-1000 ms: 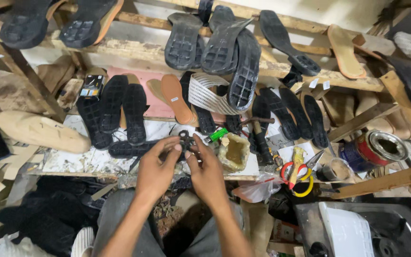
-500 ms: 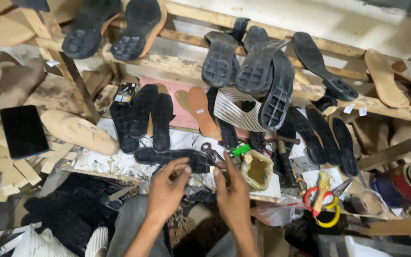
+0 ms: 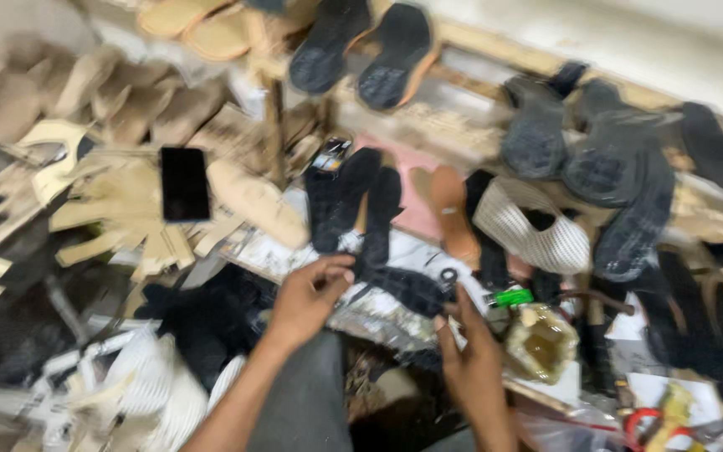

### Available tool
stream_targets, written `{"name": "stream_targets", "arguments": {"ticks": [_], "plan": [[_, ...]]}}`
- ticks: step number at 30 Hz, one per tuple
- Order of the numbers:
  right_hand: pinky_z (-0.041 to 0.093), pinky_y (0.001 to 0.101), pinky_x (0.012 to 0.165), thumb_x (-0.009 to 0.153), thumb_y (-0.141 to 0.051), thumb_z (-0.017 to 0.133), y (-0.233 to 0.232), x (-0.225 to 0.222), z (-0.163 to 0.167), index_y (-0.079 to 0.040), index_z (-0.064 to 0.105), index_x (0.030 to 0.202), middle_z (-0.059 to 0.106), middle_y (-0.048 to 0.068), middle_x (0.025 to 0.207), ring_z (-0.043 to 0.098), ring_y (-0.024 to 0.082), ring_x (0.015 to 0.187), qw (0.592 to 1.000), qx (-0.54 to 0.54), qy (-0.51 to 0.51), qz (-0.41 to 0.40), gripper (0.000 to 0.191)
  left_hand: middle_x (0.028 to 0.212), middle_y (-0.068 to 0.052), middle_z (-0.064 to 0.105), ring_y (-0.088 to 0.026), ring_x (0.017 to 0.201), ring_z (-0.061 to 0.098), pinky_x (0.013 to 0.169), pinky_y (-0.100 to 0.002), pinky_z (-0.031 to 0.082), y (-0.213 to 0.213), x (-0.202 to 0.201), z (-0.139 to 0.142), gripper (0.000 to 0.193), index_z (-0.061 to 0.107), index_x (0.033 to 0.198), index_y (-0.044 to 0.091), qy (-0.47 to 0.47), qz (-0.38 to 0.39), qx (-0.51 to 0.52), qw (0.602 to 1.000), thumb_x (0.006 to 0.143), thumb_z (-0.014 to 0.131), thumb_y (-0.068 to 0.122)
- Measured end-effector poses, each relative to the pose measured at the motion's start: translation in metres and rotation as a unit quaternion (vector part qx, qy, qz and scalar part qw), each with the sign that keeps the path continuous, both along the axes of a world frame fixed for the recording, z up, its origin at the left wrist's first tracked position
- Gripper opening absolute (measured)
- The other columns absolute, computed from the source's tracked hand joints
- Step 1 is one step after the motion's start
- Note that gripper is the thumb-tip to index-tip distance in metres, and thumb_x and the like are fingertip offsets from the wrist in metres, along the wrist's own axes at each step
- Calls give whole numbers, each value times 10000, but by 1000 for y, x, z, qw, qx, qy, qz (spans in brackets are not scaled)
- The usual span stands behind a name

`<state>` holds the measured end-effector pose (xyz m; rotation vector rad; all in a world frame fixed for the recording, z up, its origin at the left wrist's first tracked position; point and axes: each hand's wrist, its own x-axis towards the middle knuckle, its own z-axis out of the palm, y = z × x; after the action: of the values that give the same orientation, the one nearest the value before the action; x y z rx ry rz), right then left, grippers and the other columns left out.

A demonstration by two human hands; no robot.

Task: The person holds a woven slip-on shoe upper in one hand and repeatedly scoops adhesive from a container on the workbench, spreading it by hand along the edge of the shoe. They turn the shoe to reach different sides and briefly handle a small tool before resuming applying adhesive.

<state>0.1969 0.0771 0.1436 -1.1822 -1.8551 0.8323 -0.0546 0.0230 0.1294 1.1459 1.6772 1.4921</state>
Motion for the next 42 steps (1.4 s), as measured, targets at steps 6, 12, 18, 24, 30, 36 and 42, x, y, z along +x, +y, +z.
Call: {"name": "stream_targets", "arguments": {"ticks": [6, 12, 18, 24, 30, 36, 42], "plan": [[543, 307, 891, 993, -168, 619, -39, -73, 18, -106, 502, 1532, 745, 138, 1161, 695, 174, 1014, 994, -26, 18, 100, 555, 942, -51, 749, -96, 828, 615, 730, -283, 508, -85, -55, -9, 306, 726, 1233, 68, -76, 82, -47, 993, 952, 701, 186], [555, 284, 844, 969, -176, 631, -119, -167, 16, -172, 518, 1509, 770, 91, 1151, 708, 128, 986, 950, -139, -51, 276, 552, 973, -58, 775, -97, 897, 686, 819, -266, 545, -212, -93, -55, 308, 714, 1222, 31, -133, 254, -23, 958, 942, 681, 155], [579, 287, 764, 952, -129, 614, -197, -219, -22, -188, 520, 1497, 756, 84, 1159, 705, 134, 969, 865, -227, -102, 436, 557, 971, -93, 779, -143, 888, 679, 826, -289, 531, -356, -80, -160, 290, 737, 1187, 3, -189, 426, -158, 870, 931, 699, 134], [563, 292, 790, 966, -98, 645, -258, -243, -57, -123, 501, 1510, 741, 107, 1144, 707, 164, 973, 795, -189, -123, 563, 563, 1089, -68, 773, -148, 1003, 688, 934, -280, 516, -441, -26, -256, 353, 713, 1195, -34, -275, 564, -129, 768, 898, 730, 157], [578, 318, 790, 950, -121, 657, -303, -261, -75, -104, 521, 1484, 755, 112, 1123, 733, 206, 915, 777, -219, -160, 568, 552, 1367, -193, 553, -376, 1281, 486, 1058, -499, 386, -450, 15, -306, 562, 514, 1405, 103, -204, 475, -374, 770, 926, 732, 300], [575, 305, 858, 964, -130, 637, -322, -259, -70, -82, 506, 1490, 759, 121, 1118, 744, 203, 981, 772, -245, -146, 569, 545, 1524, -439, 239, -615, 1445, 281, 1039, -644, 294, -415, 44, -299, 1072, 91, 1668, 21, -57, 322, -552, 767, 827, 737, 174], [558, 316, 903, 974, -158, 637, -310, -255, -59, -69, 484, 1512, 761, 116, 1117, 730, 184, 1013, 794, -227, -124, 551, 567, 1410, -436, 371, -649, 1258, 456, 951, -653, 484, -439, 29, -299, 838, 177, 1637, 73, -366, 408, -358, 757, 922, 608, 137]]}}
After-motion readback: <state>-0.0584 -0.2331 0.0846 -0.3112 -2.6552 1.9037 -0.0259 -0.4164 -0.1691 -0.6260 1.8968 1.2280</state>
